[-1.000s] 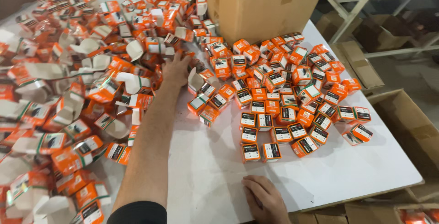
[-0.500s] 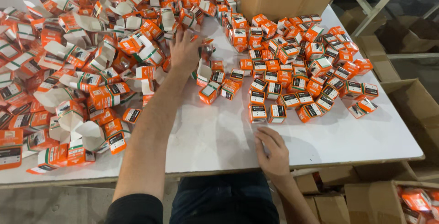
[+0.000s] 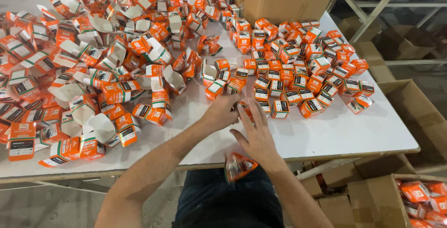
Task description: The person picks up flat folded paper cartons one at a time from a large pile on the table and folds them open into shaped boxes by hand, pressing the sides and bottom into form, then sets the opened boxes back on the table and reaches for the next one.
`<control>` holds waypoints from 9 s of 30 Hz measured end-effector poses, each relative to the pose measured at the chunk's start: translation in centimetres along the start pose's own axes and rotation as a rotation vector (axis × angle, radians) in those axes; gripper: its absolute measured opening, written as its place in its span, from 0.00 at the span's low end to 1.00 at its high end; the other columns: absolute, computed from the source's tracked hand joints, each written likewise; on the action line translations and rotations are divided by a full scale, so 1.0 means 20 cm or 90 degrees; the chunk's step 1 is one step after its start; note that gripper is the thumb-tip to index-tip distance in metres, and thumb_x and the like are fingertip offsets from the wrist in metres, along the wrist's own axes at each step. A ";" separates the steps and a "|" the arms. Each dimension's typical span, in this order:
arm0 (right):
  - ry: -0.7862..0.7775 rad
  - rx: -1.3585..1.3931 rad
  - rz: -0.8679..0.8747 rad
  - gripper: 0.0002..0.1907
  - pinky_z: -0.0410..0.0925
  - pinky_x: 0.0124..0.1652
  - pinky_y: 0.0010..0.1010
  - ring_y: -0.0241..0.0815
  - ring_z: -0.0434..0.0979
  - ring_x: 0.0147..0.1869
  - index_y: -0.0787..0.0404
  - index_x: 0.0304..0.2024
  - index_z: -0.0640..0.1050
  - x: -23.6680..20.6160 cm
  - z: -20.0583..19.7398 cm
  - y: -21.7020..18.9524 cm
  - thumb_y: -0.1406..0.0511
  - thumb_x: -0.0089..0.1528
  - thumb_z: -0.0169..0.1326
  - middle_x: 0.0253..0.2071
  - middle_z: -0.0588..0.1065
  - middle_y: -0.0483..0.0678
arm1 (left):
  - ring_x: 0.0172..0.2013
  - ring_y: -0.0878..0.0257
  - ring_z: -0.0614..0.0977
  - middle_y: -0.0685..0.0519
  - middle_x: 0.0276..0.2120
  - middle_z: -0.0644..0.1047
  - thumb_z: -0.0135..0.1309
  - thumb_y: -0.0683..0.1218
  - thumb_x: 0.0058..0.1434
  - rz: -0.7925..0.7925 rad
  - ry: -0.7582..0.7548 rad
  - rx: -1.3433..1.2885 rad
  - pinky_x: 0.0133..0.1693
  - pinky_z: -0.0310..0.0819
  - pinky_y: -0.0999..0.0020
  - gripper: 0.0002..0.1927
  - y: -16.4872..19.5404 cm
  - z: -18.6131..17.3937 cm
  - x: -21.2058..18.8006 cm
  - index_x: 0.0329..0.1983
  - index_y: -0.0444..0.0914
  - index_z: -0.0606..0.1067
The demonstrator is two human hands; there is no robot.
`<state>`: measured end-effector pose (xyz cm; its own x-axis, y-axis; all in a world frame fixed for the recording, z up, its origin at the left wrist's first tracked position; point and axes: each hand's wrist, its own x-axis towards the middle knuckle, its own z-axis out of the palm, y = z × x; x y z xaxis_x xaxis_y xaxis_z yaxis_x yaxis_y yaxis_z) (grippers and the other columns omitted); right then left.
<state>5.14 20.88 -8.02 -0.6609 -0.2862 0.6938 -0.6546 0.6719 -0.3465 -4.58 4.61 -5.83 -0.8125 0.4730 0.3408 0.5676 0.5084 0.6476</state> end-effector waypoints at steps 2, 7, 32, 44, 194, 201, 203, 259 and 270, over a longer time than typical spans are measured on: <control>-0.065 -0.049 0.056 0.40 0.56 0.68 0.54 0.70 0.54 0.75 0.66 0.70 0.64 0.00 0.05 0.02 0.62 0.58 0.63 0.73 0.54 0.67 | 0.40 0.46 0.82 0.41 0.38 0.79 0.55 0.39 0.57 0.042 0.068 0.052 0.41 0.78 0.51 0.13 -0.03 0.01 -0.02 0.46 0.36 0.76; -0.026 -0.048 0.011 0.33 0.56 0.70 0.54 0.68 0.54 0.78 0.61 0.66 0.66 -0.08 0.10 0.03 0.60 0.62 0.61 0.74 0.56 0.64 | 0.50 0.43 0.76 0.43 0.50 0.74 0.58 0.41 0.59 0.093 0.293 0.167 0.50 0.72 0.49 0.19 0.00 0.01 -0.17 0.54 0.36 0.73; -0.248 -0.083 0.070 0.19 0.64 0.55 0.52 0.59 0.69 0.60 0.61 0.36 0.77 0.18 0.22 0.15 0.53 0.59 0.64 0.51 0.70 0.55 | 0.36 0.53 0.80 0.50 0.35 0.74 0.57 0.43 0.57 0.376 -0.039 0.182 0.38 0.76 0.60 0.07 0.23 0.14 -1.00 0.36 0.39 0.72; -0.154 -0.026 -0.044 0.33 0.69 0.51 0.46 0.57 0.75 0.47 0.67 0.64 0.68 -0.17 0.19 0.18 0.73 0.54 0.53 0.41 0.75 0.55 | 0.45 0.49 0.80 0.47 0.41 0.78 0.68 0.53 0.50 0.062 0.111 0.542 0.43 0.76 0.52 0.24 -0.26 -0.35 0.03 0.48 0.41 0.76; -0.051 0.278 0.054 0.13 0.70 0.55 0.39 0.53 0.77 0.57 0.61 0.47 0.81 -0.17 0.06 -0.02 0.69 0.59 0.63 0.55 0.78 0.52 | 0.49 0.47 0.82 0.45 0.57 0.77 0.63 0.37 0.58 0.009 0.155 -0.111 0.48 0.79 0.60 0.18 0.19 0.06 -0.70 0.48 0.36 0.70; -0.047 0.280 0.075 0.12 0.70 0.55 0.38 0.52 0.77 0.58 0.62 0.46 0.81 -0.19 0.07 -0.01 0.70 0.60 0.62 0.55 0.78 0.52 | 0.55 0.44 0.79 0.43 0.58 0.76 0.63 0.38 0.57 0.091 0.189 -0.027 0.54 0.77 0.56 0.17 0.18 0.08 -0.70 0.49 0.37 0.74; -0.052 0.293 0.086 0.11 0.70 0.56 0.38 0.52 0.76 0.59 0.62 0.47 0.81 -0.19 0.07 0.00 0.70 0.60 0.61 0.55 0.77 0.52 | 0.55 0.43 0.79 0.43 0.58 0.76 0.63 0.38 0.56 0.089 0.191 -0.020 0.54 0.77 0.56 0.17 0.18 0.09 -0.70 0.49 0.36 0.74; -0.124 0.237 0.053 0.17 0.71 0.46 0.40 0.51 0.78 0.45 0.61 0.53 0.76 -0.12 0.16 0.05 0.73 0.61 0.52 0.44 0.78 0.54 | 0.56 0.45 0.71 0.46 0.48 0.75 0.68 0.45 0.53 0.085 0.407 0.306 0.54 0.63 0.46 0.20 0.00 -0.38 -0.35 0.45 0.37 0.73; 0.096 0.614 0.396 0.16 0.61 0.30 0.23 0.28 0.64 0.30 0.63 0.34 0.69 -0.26 0.20 0.13 0.61 0.75 0.50 0.27 0.67 0.40 | 0.47 0.45 0.78 0.45 0.47 0.77 0.67 0.42 0.46 0.157 0.124 0.204 0.46 0.73 0.52 0.25 0.25 -0.11 -0.65 0.46 0.34 0.71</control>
<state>5.48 21.37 -15.08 -0.9592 0.0382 0.2800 -0.2826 -0.1508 -0.9473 8.53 -0.52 -5.43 -0.6400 0.4799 0.6001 0.7355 0.6085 0.2978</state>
